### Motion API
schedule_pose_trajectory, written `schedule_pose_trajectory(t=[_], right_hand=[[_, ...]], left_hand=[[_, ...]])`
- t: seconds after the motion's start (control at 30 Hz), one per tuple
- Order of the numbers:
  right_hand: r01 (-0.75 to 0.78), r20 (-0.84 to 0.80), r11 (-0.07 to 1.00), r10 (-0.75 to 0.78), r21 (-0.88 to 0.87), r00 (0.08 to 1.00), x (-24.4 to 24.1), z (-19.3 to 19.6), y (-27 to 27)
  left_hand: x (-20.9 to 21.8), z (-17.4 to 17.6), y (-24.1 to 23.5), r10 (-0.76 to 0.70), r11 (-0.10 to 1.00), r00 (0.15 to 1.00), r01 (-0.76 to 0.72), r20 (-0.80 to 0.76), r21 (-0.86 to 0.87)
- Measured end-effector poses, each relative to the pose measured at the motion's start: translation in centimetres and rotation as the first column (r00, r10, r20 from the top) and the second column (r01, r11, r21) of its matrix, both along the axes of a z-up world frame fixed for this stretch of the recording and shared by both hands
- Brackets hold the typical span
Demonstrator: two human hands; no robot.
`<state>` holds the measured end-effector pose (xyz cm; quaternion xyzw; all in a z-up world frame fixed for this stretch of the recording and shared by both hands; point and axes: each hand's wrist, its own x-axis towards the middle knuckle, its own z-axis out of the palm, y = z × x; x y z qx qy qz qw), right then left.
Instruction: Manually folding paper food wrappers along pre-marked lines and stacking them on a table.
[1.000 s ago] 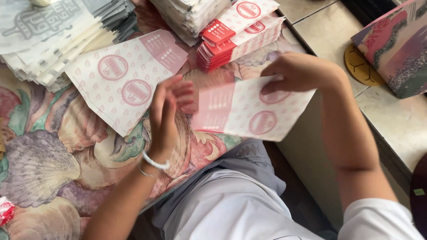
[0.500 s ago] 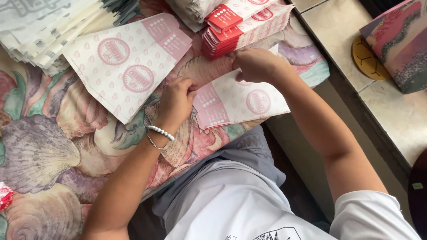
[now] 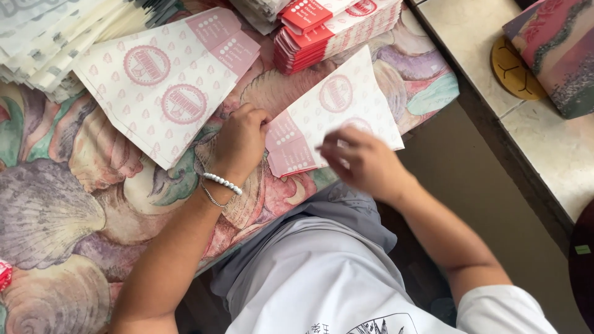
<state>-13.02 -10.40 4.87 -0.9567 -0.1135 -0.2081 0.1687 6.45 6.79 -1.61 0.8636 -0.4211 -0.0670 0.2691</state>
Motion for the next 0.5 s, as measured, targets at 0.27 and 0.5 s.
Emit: schedule_pose_trajectory(t=[0.27,0.5], right_hand=[[-0.001,0.158,0.986,0.028,-0.169,0.987,-3.3,-7.5,2.0],[0.085,0.116,0.975,-0.062,-0.206,0.991,-3.4,-8.2,3.6]], left_hand=[[-1.8,0.9,0.6,0.006,0.997,0.978,0.011,0.208,-0.081],[-5.9,2.3,2.5,-0.079,0.955,0.945,0.164,0.317,-0.248]])
